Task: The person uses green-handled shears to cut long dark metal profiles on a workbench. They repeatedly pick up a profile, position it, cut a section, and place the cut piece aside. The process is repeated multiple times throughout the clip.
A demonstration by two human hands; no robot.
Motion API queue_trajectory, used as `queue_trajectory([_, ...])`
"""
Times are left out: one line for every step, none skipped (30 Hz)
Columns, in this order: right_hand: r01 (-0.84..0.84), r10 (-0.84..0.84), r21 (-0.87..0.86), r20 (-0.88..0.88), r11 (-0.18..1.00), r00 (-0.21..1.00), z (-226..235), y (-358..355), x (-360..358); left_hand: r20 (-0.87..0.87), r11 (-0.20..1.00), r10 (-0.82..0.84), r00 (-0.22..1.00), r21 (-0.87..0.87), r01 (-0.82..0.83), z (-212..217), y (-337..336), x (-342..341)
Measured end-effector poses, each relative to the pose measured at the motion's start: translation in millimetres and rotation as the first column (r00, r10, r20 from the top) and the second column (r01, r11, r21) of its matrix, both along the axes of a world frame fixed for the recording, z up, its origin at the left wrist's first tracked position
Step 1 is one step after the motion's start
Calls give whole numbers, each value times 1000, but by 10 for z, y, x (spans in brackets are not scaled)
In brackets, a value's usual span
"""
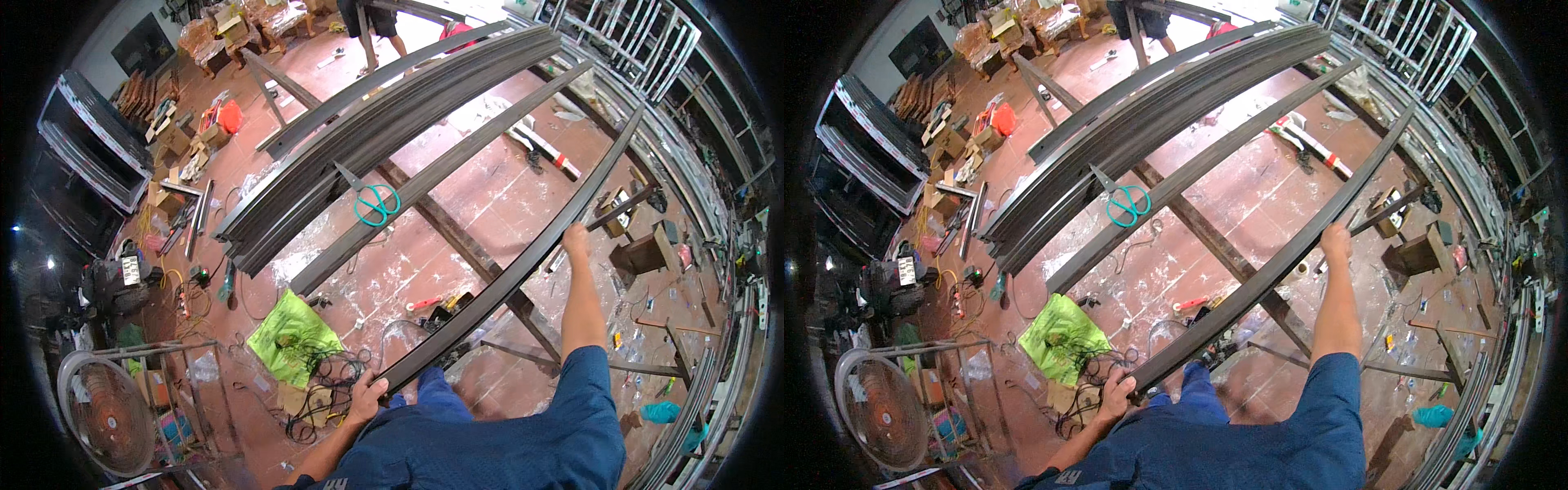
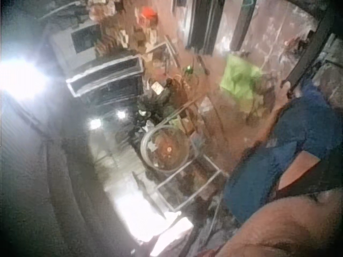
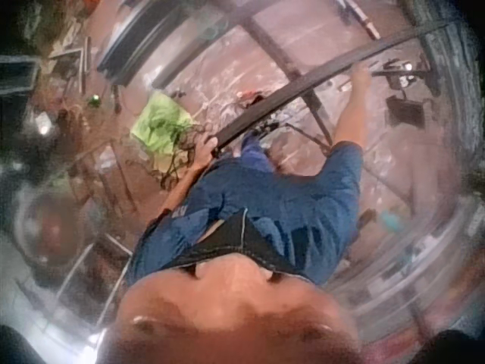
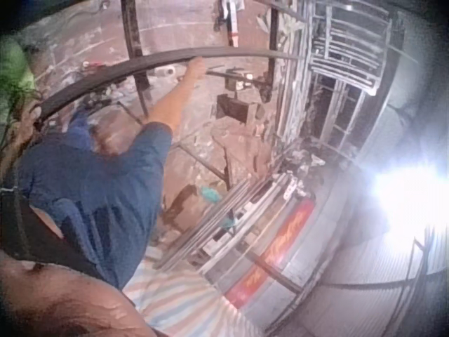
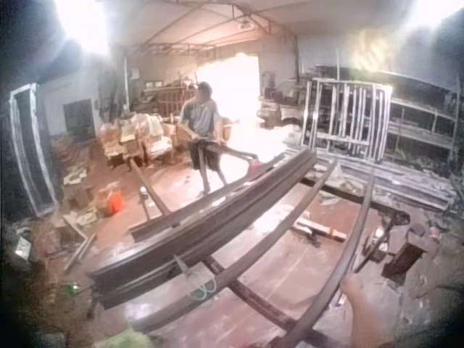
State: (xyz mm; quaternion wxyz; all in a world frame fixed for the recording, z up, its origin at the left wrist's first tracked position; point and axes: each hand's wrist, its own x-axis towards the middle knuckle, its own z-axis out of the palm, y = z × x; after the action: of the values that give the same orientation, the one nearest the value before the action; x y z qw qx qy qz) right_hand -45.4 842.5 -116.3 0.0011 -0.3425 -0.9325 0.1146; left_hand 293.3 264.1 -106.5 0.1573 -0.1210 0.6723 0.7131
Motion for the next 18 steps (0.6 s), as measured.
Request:
queue_trajectory([16, -16, -2, -15, 1000, 1000, 19, -51, 0, 23, 1000, -2, 1000, 0, 2, 98, 14, -27])
queue_trajectory([35, -35, 0, -32, 999, 999, 65, -127, 20, 68, 1000, 6, 998, 24, -8, 116, 14, -10])
queue_trajectory([58, -58, 8, -56, 998, 997, 131, -188, 49, 113, 999, 12, 994, 48, -18, 130, 19, 2])
queue_trajectory([16, -16, 3, -38, 1000, 999, 190, -255, 148, 175, 994, 25, 984, 96, -43, 85, 33, 7])
queue_trajectory([-46, 46, 0, -22, 999, 999, 99, -316, 275, 238, 988, 33, 971, 141, -68, 43, 29, 18])
queue_trajectory([-112, 112, 0, -7, 994, 994, 35, -407, 428, 241, 987, 32, 970, 143, -68, 60, 41, 9])
queue_trajectory([-138, 137, -32, -35, 990, 990, 83, -741, 634, 246, 987, 45, 968, 139, -81, 94, 41, 13])
queue_trajectory([-172, 171, -50, -24, 984, 985, 159, -1130, 892, 250, 986, 53, 967, 138, -90, 118, 46, 16])
queue_trajectory([-201, 200, -64, -16, 978, 980, 252, -1505, 1166, 252, 985, 49, 967, 150, -89, 103, 55, 14])
queue_trajectory([-268, 268, -49, -7, 962, 963, 298, -1811, 1452, 253, 984, 37, 967, 161, -80, 89, 54, 7])
queue_trajectory([-269, 263, -127, -62, 955, 963, 190, -1997, 1762, 254, 983, 14, 967, 174, -60, 83, 55, -7])
queue_trajectory([-269, 263, -178, -58, 946, 963, 209, -2258, 1988, 223, 987, -11, 975, 158, -25, 74, 46, -10])
queue_trajectory([-269, 264, -229, -53, 935, 963, 267, -2527, 2181, 202, 988, -18, 979, 152, -13, 78, 39, -4])
queue_trajectory([-238, 227, -297, -69, 925, 971, 337, -2768, 2348, 180, 990, -25, 983, 143, -1, 93, 40, -6])
queue_trajectory([-206, 188, -362, -85, 909, 978, 420, -2947, 2465, 156, 991, -33, 987, 135, 12, 98, 47, -7])
queue_trajectory([-222, 207, -382, -81, 897, 975, 507, -3064, 2536, 145, 989, -10, 989, 151, -12, 88, 62, 7])
queue_trajectory([-236, 225, -400, -76, 885, 971, 599, -3151, 2601, 135, 985, 11, 991, 168, -34, 77, 92, 16])
queue_trajectory([-251, 244, -419, -72, 872, 967, 652, -3196, 2656, 126, 981, 34, 991, 185, -58, 70, 110, 27])
